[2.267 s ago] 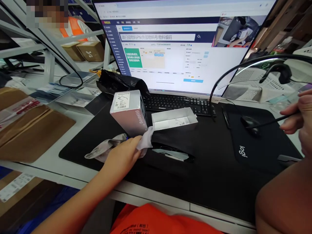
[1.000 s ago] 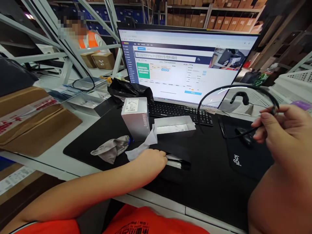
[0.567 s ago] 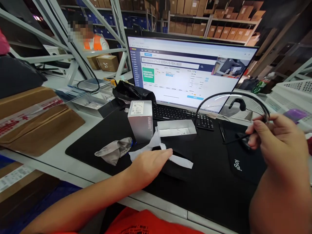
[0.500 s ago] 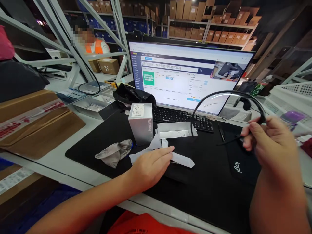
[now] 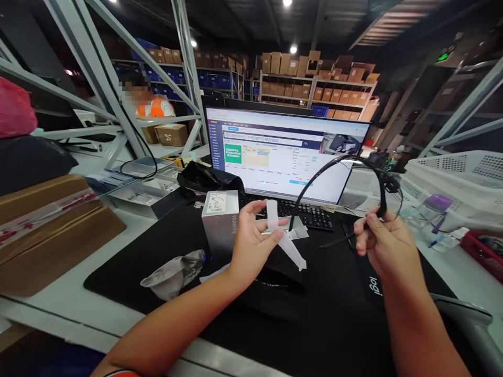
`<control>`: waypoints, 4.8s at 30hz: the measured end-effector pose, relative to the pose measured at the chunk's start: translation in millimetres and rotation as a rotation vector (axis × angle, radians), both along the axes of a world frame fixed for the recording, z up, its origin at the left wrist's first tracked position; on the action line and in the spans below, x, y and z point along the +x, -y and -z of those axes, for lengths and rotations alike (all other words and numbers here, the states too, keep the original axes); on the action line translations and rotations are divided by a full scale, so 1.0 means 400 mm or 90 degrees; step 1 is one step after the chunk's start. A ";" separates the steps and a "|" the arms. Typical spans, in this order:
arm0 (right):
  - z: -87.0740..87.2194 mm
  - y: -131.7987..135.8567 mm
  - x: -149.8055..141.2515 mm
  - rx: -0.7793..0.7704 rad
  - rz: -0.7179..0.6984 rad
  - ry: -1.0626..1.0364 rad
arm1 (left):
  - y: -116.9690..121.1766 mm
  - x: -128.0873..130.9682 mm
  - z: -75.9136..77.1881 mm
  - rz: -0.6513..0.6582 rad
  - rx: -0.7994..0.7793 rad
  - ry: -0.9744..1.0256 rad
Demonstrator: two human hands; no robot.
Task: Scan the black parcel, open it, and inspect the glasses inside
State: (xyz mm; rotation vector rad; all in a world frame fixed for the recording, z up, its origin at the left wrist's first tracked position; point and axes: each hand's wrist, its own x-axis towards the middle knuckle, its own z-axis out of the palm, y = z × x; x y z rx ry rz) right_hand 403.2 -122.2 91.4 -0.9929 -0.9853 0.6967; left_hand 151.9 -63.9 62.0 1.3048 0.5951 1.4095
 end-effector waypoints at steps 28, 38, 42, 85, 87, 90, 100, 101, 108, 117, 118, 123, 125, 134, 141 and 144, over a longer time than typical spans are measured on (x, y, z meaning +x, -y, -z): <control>0.012 -0.002 -0.009 -0.017 0.000 0.073 | -0.001 -0.009 0.007 0.194 -0.118 -0.031; -0.001 0.027 0.030 -0.165 -0.033 0.281 | -0.010 -0.017 0.007 0.232 -0.171 -0.110; -0.023 0.057 0.049 -0.218 -0.041 0.373 | -0.021 -0.021 0.004 0.221 -0.115 -0.179; 0.011 -0.008 0.030 -0.195 -0.090 0.132 | 0.035 -0.123 0.022 -0.191 0.145 -1.137; 0.013 -0.008 0.007 -0.240 -0.144 0.126 | 0.038 -0.123 0.022 -0.199 0.128 -1.136; 0.021 -0.010 -0.017 -0.244 -0.166 0.090 | 0.041 -0.142 0.018 -0.224 0.067 -1.114; 0.042 -0.004 -0.050 -0.183 -0.208 0.128 | 0.051 -0.205 0.056 -0.236 -0.062 -1.030; 0.043 0.000 -0.053 -0.183 -0.209 0.133 | 0.051 -0.205 0.061 -0.245 -0.060 -1.039; 0.058 0.008 -0.085 -0.157 -0.154 0.114 | 0.053 -0.230 0.079 -0.288 -0.017 -0.920; 0.060 0.046 -0.151 -0.155 -0.167 0.136 | 0.144 -0.188 0.085 -0.065 -0.169 -0.204; 0.057 0.053 -0.151 -0.164 -0.158 0.189 | 0.152 -0.177 0.089 -0.053 -0.180 -0.180; 0.053 0.073 -0.163 -0.172 -0.115 0.206 | 0.176 -0.140 0.105 -0.063 -0.109 -0.178; 0.064 0.067 -0.182 -0.189 -0.168 0.137 | 0.183 -0.137 0.106 -0.078 -0.048 -0.198; 0.136 0.042 -0.275 -0.074 -0.229 0.349 | 0.205 -0.173 0.095 -0.228 0.247 -0.389; 0.160 0.053 -0.284 0.209 -0.111 0.610 | 0.219 -0.149 0.040 -0.287 0.463 -0.554; 0.158 0.055 -0.290 0.220 -0.104 0.568 | 0.227 -0.125 0.021 -0.276 0.540 -0.611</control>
